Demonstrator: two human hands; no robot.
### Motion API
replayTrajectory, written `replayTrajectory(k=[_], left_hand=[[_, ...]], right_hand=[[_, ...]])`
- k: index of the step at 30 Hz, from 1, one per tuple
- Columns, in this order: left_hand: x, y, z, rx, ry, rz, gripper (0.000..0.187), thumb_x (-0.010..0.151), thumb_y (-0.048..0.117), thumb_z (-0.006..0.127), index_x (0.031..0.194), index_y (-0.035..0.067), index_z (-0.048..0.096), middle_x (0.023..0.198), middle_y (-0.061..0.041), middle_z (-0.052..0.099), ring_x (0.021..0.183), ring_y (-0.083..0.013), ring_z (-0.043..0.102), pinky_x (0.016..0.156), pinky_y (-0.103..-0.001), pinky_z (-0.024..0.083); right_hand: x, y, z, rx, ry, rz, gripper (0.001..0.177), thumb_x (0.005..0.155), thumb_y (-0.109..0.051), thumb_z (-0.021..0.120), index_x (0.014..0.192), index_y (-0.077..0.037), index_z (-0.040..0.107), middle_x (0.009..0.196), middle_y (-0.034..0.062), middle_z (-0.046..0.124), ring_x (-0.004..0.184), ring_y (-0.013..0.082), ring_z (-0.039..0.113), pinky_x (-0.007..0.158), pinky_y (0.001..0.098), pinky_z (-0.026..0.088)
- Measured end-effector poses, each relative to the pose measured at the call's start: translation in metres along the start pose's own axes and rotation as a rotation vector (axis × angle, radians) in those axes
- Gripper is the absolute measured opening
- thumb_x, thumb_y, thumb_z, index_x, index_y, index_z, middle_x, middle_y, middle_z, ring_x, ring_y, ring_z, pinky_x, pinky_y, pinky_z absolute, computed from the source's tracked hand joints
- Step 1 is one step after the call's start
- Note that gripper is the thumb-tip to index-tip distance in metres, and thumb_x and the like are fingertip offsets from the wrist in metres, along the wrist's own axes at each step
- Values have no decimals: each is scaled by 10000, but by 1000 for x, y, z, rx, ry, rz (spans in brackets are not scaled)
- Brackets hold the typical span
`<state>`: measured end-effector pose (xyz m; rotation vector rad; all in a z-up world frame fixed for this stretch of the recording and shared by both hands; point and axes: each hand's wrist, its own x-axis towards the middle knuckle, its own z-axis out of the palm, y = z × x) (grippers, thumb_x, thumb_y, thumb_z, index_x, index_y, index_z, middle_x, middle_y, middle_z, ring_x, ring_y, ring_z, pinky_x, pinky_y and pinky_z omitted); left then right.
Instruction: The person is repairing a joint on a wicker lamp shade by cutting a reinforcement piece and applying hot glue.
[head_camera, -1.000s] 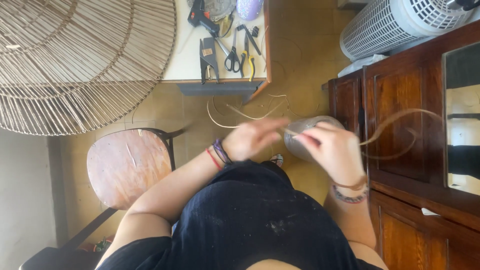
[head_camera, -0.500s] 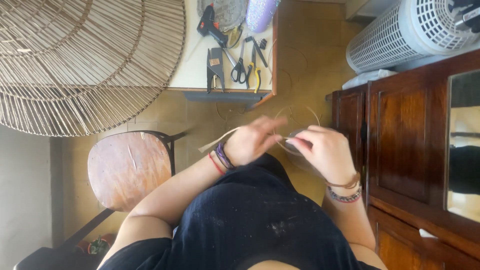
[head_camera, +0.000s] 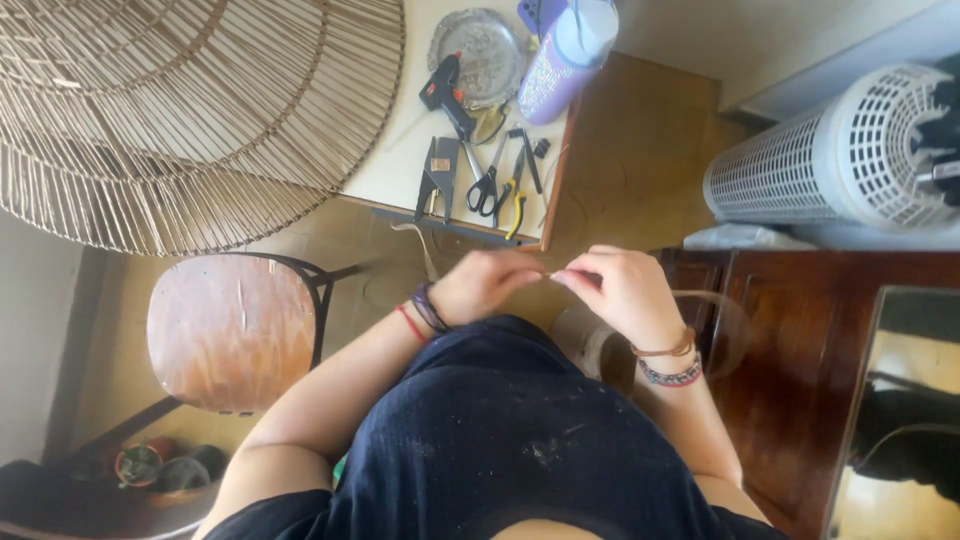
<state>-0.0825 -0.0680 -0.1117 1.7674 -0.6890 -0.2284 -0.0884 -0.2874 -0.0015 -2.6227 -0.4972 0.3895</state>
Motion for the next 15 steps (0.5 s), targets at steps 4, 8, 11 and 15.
replayTrajectory(k=[4, 8, 11, 15], left_hand=[[-38, -99, -24, 515, 20, -467, 324, 1027, 486, 519, 1072, 255, 742, 977, -10, 771, 896, -301, 731, 770, -455, 586], [-37, -105, -9, 928, 98, -426, 401, 920, 562, 581, 1172, 257, 645, 1097, -32, 644, 1004, -281, 657, 900, -454, 465], [-1, -34, -4, 545, 164, -180, 480, 928, 448, 656, 1307, 155, 621, 1158, -121, 658, 1035, -358, 663, 892, -484, 527], [5, -53, -22, 352, 0, -380, 236, 1027, 398, 553, 1005, 209, 693, 900, -10, 701, 894, -276, 714, 769, -401, 595]], right_hand=[[20, 58, -1, -91, -32, 15, 166, 953, -305, 686, 946, -163, 771, 824, 49, 743, 835, 301, 730, 751, 430, 580], [49, 54, 5, -22, -190, 2, 160, 973, -259, 647, 923, -180, 777, 847, 48, 762, 872, 300, 738, 803, 429, 578], [70, 37, 18, 91, -280, -45, 172, 961, -233, 645, 931, -123, 773, 869, 105, 765, 894, 341, 733, 817, 466, 572], [113, 87, 75, 471, -313, 261, 343, 1044, -316, 538, 1070, -61, 766, 771, 120, 764, 786, 255, 749, 741, 374, 640]])
